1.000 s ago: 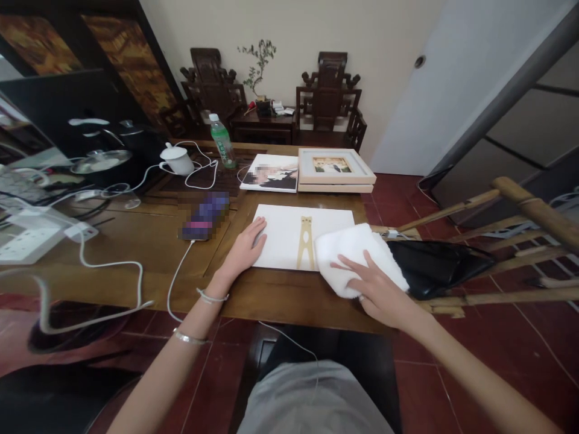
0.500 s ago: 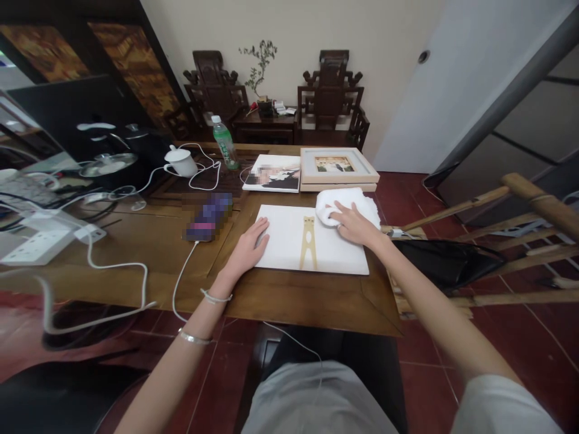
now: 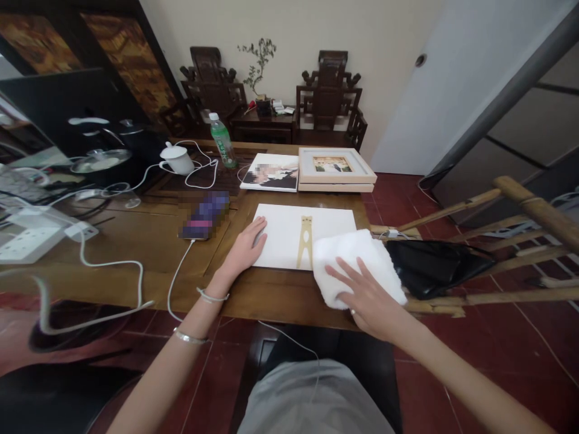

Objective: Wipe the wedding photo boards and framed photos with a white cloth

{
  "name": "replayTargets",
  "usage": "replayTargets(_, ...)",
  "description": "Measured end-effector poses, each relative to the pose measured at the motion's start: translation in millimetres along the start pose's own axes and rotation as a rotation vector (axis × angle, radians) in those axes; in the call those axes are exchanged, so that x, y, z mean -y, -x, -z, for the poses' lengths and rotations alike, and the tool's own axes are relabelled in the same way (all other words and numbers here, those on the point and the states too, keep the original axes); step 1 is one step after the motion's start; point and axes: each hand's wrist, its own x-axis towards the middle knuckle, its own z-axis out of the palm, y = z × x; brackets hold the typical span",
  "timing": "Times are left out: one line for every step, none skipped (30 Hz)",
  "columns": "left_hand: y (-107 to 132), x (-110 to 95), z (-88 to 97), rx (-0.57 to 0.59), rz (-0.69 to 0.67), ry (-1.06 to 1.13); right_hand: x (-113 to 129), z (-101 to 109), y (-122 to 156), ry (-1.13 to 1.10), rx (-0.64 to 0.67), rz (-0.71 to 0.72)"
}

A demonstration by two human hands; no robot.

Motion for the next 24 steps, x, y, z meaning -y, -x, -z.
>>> replayTargets(-0.1, 0.1, 0.1, 0.0, -0.002, -0.005, 0.3, 0.9, 1.3, -0.012, 0.005, 0.003)
replayTargets(-0.1, 0.2, 0.2, 0.001, -0.005, -0.008, -1.9, 1.8, 0.3, -0.023, 0.009, 0.003)
replayTargets(-0.1, 0.4, 0.2, 0.001, -0.007, -0.009, -6.4, 2.8, -2.9, -0.032, 0.012, 0.0)
replayTargets(-0.1, 0.5, 0.3, 0.001, -0.008, -0.009, -12.8, 3.7, -8.2, -0.04, 0.015, -0.006)
replayTargets(-0.1, 0.6, 0.3, 0.002, -0.008, -0.009, -20.7, 4.4, -15.3, -0.044, 0.016, -0.016)
replayTargets(0.0, 0.6, 0.4, 0.001, -0.007, -0.008, -29.8, 4.9, -24.0, -0.043, 0.014, -0.031)
replayTargets(0.0, 0.6, 0.5, 0.0, -0.005, -0.006, -39.9, 5.3, -34.0, -0.04, 0.011, -0.05)
replayTargets(0.1, 0.4, 0.6, -0.002, -0.002, -0.005, -50.5, 5.6, -44.8, -0.033, 0.006, -0.069)
replayTargets(0.1, 0.2, 0.8, -0.003, 0.001, -0.004, -61.2, 5.8, -56.2, -0.024, 0.0, -0.092)
replayTargets(0.2, 0.1, 1.0, -0.003, 0.004, -0.002, -71.8, 5.9, -67.5, -0.013, -0.008, -0.114)
replayTargets(0.2, -0.1, 1.2, -0.002, 0.005, 0.0, -81.9, 5.9, -78.5, -0.001, -0.019, -0.135)
replayTargets(0.3, -0.1, 1.4, -0.002, 0.005, 0.001, -91.0, 6.0, -88.8, 0.012, -0.029, -0.155)
replayTargets(0.3, -0.1, 1.6, -0.002, 0.005, 0.003, -98.8, 5.9, -97.9, 0.024, -0.037, -0.171)
replayTargets(0.3, 0.1, 1.7, -0.002, 0.006, 0.004, -104.9, 5.9, -105.6, 0.037, -0.043, -0.186)
replayTargets(0.3, 0.3, 1.7, -0.003, 0.007, 0.005, -109.2, 5.8, -111.6, 0.048, -0.045, -0.2)
replayTargets(0.3, 0.6, 1.6, -0.004, 0.008, 0.006, -111.5, 5.7, -115.5, 0.061, -0.047, -0.208)
replayTargets(0.3, 0.8, 1.5, -0.004, 0.01, 0.007, -111.8, 5.4, -117.4, 0.074, -0.048, -0.21)
replayTargets(0.3, 1.0, 1.3, -0.004, 0.01, 0.008, -109.9, 5.1, -117.0, 0.086, -0.049, -0.205)
replayTargets(0.3, 1.1, 1.1, -0.003, 0.01, 0.01, -106.2, 4.7, -114.3, 0.096, -0.049, -0.192)
replayTargets(0.3, 1.2, 1.0, -0.004, 0.009, 0.012, -100.6, 4.1, -109.4, 0.103, -0.046, -0.175)
replayTargets(0.3, 1.1, 0.9, -0.005, 0.007, 0.013, -93.4, 3.3, -102.3, 0.106, -0.036, -0.157)
replayTargets(0.2, 1.0, 0.8, -0.005, 0.006, 0.012, -84.6, 2.5, -93.4, 0.105, -0.021, -0.139)
replayTargets(0.1, 0.8, 0.8, -0.005, 0.004, 0.01, -74.6, 1.6, -82.8, 0.101, -0.005, -0.12)
replayTargets(0.1, 0.6, 0.8, -0.004, 0.003, 0.007, -63.5, 0.7, -71.0, 0.094, 0.012, -0.102)
